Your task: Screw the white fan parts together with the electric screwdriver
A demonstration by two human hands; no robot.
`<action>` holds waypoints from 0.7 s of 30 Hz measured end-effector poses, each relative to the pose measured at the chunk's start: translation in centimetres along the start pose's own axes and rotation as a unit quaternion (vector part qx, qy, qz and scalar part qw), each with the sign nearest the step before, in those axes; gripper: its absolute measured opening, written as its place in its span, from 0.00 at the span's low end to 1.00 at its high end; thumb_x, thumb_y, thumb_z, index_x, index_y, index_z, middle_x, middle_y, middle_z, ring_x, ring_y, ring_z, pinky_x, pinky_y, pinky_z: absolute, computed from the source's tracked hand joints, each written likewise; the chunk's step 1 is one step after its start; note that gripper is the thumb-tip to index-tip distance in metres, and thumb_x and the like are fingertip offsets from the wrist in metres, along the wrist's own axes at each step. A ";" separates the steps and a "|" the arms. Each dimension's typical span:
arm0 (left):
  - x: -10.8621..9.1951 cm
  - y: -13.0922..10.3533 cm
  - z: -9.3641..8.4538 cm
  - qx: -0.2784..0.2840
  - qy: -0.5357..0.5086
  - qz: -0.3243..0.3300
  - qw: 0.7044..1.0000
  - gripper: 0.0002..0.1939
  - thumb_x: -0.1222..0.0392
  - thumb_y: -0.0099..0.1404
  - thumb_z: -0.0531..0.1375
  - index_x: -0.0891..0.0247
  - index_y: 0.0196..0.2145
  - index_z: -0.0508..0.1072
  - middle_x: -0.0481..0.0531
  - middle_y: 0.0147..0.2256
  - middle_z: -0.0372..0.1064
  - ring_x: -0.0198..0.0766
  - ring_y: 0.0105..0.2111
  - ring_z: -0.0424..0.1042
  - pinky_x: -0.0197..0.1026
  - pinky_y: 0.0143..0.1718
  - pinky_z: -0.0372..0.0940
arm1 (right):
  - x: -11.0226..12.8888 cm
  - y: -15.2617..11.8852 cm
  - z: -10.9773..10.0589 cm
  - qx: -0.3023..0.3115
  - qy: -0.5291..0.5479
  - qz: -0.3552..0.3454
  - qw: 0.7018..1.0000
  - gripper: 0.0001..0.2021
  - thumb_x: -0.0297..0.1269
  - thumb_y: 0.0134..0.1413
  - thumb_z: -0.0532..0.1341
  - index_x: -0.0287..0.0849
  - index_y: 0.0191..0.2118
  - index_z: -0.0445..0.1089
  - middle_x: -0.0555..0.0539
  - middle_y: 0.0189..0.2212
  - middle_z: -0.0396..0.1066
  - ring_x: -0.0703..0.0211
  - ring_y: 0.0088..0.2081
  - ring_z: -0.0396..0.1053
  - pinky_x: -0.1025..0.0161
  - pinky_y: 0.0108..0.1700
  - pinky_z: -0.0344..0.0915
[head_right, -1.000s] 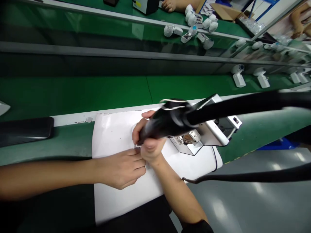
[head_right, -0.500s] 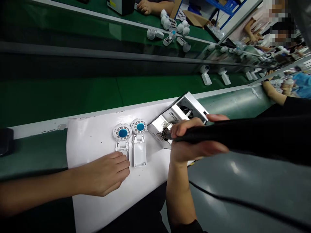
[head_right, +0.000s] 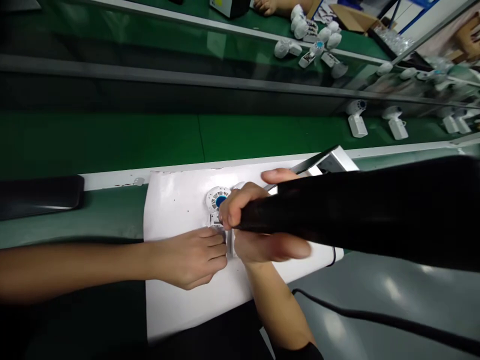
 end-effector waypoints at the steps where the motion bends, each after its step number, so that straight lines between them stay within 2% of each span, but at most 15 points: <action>1: 0.0 0.0 0.0 -0.002 0.003 -0.001 1.000 0.06 0.59 0.77 0.61 0.63 0.43 0.75 0.58 0.42 0.76 0.49 0.43 0.72 0.51 0.54 0.68 | -0.7 0.0 0.5 -0.009 0.015 -0.022 1.000 0.29 0.76 0.56 0.69 0.59 0.49 0.75 0.59 0.19 0.67 0.60 0.13 0.57 0.60 0.16 0.61; 3: 0.0 0.0 0.1 -0.003 0.011 -0.001 1.000 0.06 0.59 0.77 0.61 0.63 0.43 0.75 0.57 0.41 0.76 0.49 0.43 0.73 0.51 0.54 0.68 | -2.0 0.0 1.1 0.002 0.044 -0.066 0.997 0.29 0.74 0.60 0.67 0.56 0.50 0.75 0.59 0.18 0.66 0.62 0.12 0.55 0.62 0.13 0.58; 6: 0.0 0.0 0.3 -0.006 0.012 -0.002 1.000 0.06 0.58 0.77 0.62 0.63 0.43 0.75 0.58 0.43 0.77 0.50 0.45 0.74 0.51 0.55 0.68 | -3.7 -0.2 1.3 0.043 0.036 -0.084 0.995 0.28 0.74 0.62 0.65 0.55 0.51 0.72 0.61 0.17 0.65 0.62 0.11 0.54 0.63 0.12 0.55; 14: 0.0 -0.3 0.4 -0.014 -0.018 -0.010 1.000 0.04 0.58 0.76 0.63 0.61 0.42 0.75 0.57 0.44 0.78 0.51 0.49 0.74 0.52 0.58 0.68 | -7.4 -2.0 0.7 0.054 0.009 0.016 0.998 0.36 0.78 0.53 0.68 0.51 0.48 0.67 0.61 0.18 0.65 0.64 0.14 0.53 0.61 0.16 0.51; 21: 0.0 -0.5 0.4 -0.024 -0.012 -0.007 1.000 0.03 0.60 0.74 0.64 0.61 0.42 0.75 0.56 0.43 0.78 0.51 0.49 0.73 0.51 0.57 0.66 | -8.3 -2.2 1.0 0.036 0.017 0.020 0.999 0.32 0.72 0.56 0.71 0.52 0.50 0.68 0.60 0.19 0.67 0.63 0.15 0.55 0.61 0.17 0.54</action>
Point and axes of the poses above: each hand's wrist, its own y-axis towards the middle knuckle, its own z-axis out of the palm, x = y × z, the point moved 4 cm from there along y, towards the middle knuckle
